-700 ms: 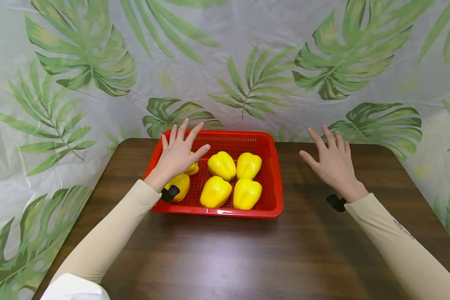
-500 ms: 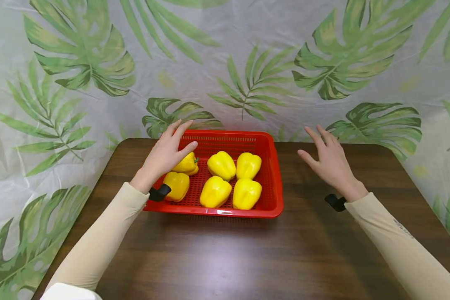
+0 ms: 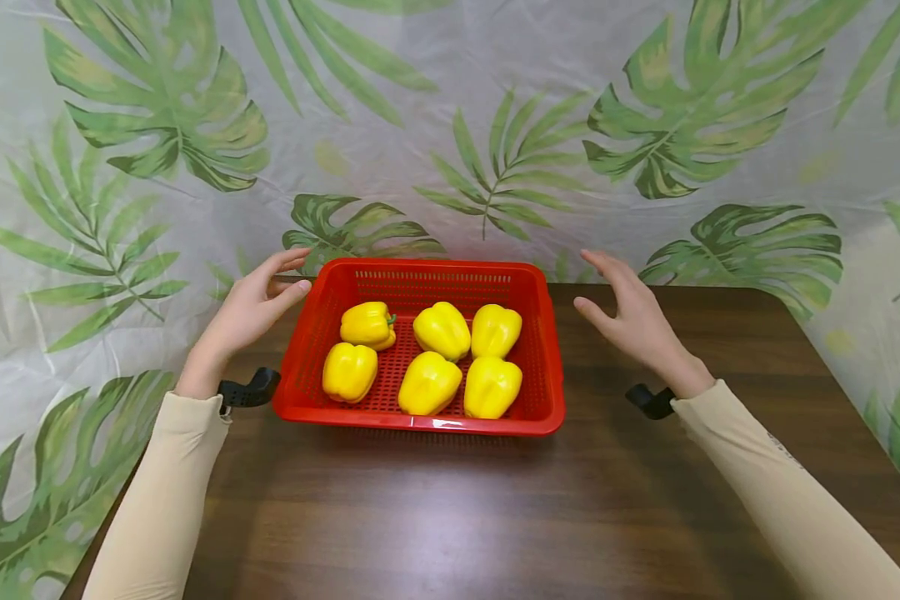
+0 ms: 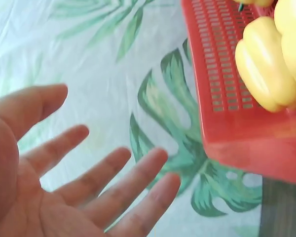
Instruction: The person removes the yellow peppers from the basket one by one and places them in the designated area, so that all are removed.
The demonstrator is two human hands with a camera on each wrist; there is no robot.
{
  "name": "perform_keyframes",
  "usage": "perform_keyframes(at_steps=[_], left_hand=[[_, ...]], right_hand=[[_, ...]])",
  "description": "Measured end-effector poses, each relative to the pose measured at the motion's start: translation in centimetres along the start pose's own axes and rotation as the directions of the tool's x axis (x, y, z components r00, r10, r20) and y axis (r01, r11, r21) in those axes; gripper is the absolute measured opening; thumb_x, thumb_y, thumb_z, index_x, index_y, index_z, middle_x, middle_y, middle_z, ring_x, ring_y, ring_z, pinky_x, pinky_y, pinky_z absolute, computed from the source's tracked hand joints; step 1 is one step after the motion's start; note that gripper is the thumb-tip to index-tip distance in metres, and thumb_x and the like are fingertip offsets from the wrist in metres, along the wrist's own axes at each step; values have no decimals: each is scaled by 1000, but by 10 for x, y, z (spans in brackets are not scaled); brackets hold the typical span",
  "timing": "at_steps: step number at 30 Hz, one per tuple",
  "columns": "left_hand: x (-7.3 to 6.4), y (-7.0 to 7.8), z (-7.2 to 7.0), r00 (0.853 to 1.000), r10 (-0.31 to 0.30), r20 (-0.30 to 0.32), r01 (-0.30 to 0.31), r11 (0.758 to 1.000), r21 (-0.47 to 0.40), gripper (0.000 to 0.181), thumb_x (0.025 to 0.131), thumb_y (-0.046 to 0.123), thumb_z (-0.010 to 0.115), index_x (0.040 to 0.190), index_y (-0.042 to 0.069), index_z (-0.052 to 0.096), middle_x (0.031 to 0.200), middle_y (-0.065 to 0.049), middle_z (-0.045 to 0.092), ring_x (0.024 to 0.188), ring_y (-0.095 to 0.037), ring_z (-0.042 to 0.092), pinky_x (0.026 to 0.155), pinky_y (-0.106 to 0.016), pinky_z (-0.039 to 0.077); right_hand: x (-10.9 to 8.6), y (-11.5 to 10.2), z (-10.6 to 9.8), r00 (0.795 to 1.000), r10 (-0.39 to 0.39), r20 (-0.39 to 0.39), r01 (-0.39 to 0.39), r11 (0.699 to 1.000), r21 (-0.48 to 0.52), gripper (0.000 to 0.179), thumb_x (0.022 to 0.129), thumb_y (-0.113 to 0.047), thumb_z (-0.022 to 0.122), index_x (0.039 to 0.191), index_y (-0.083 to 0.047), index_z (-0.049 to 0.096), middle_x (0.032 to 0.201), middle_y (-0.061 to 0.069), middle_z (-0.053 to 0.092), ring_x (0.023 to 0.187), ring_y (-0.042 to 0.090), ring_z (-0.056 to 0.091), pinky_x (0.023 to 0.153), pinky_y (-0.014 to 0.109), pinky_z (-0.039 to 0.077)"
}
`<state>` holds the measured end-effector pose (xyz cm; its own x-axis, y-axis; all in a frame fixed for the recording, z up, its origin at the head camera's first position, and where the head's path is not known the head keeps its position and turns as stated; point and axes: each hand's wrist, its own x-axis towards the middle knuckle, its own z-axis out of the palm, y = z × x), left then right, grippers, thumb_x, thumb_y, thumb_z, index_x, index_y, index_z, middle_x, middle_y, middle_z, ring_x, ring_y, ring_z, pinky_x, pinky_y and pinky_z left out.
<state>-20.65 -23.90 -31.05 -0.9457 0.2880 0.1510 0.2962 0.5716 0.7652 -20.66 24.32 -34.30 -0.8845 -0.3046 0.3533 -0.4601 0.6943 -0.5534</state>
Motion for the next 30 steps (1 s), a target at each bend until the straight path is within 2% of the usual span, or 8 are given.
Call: perform_keyframes(at_steps=[2, 6, 8, 13, 18, 21, 24, 30], left_hand=[[-4, -8, -5, 1000, -2, 20, 3, 999, -33, 56, 99, 26, 52, 150, 13, 31, 145, -19, 38, 114, -36, 54, 93, -44, 45], [-7, -22, -11, 998, -4, 61, 12, 991, -134, 55, 100, 22, 51, 148, 5, 31, 142, -22, 39, 106, -17, 58, 84, -22, 48], [-9, -28, -13, 996, -2, 84, 18, 982, -188, 54, 100, 19, 51, 147, 1, 30, 142, -24, 38, 103, -9, 57, 83, -18, 48], [-11, -42, -16, 989, -28, 144, 60, 973, -224, 55, 101, 19, 49, 148, 2, 28, 144, -23, 35, 106, -8, 55, 89, -27, 49], [-10, -58, -15, 976, -65, 210, 120, 957, -263, 55, 101, 18, 48, 150, 6, 26, 149, -20, 30, 118, -23, 49, 96, -42, 45], [-8, -68, -13, 967, -72, 246, 146, 944, -295, 55, 101, 18, 48, 150, 9, 26, 151, -19, 26, 124, -33, 44, 97, -44, 44], [-6, -77, -10, 954, -71, 293, 167, 933, -319, 57, 100, 18, 48, 152, 11, 24, 153, -18, 23, 128, -38, 39, 97, -46, 44], [-4, -90, 2, 920, -68, 387, 225, 899, -376, 61, 100, 18, 48, 153, 15, 18, 153, -17, 23, 128, -36, 41, 96, -49, 44]], right_hand=[[2, -3, 2, 1000, -9, -4, 9, 1000, 25, 64, 93, -25, 63, 150, -16, 33, 148, 14, 34, 126, 37, 39, 100, 57, 32], [6, -10, 5, 1000, -9, 4, 9, 995, 102, 63, 94, -21, 63, 149, -15, 34, 147, 14, 37, 123, 38, 44, 99, 54, 36], [9, -14, 6, 1000, -1, 16, -2, 988, 153, 62, 94, -20, 62, 149, -15, 34, 148, 13, 36, 124, 38, 44, 100, 53, 36], [15, -22, 10, 997, 22, 68, -42, 951, 306, 61, 95, -16, 60, 149, -16, 32, 148, 14, 35, 125, 38, 44, 101, 54, 35], [20, -29, 16, 992, 24, 122, -76, 896, 438, 60, 96, -12, 57, 150, -14, 30, 147, 16, 34, 125, 36, 45, 101, 50, 38], [24, -33, 19, 987, 29, 158, -106, 857, 504, 59, 97, -10, 56, 150, -11, 29, 147, 17, 34, 126, 35, 44, 100, 46, 41], [27, -36, 23, 982, 29, 187, -128, 827, 547, 58, 97, -9, 55, 149, -10, 29, 145, 19, 35, 126, 36, 44, 100, 47, 41], [34, -41, 33, 975, 24, 223, -157, 781, 604, 58, 97, -8, 53, 149, -10, 29, 144, 18, 37, 126, 36, 45, 103, 52, 36]])
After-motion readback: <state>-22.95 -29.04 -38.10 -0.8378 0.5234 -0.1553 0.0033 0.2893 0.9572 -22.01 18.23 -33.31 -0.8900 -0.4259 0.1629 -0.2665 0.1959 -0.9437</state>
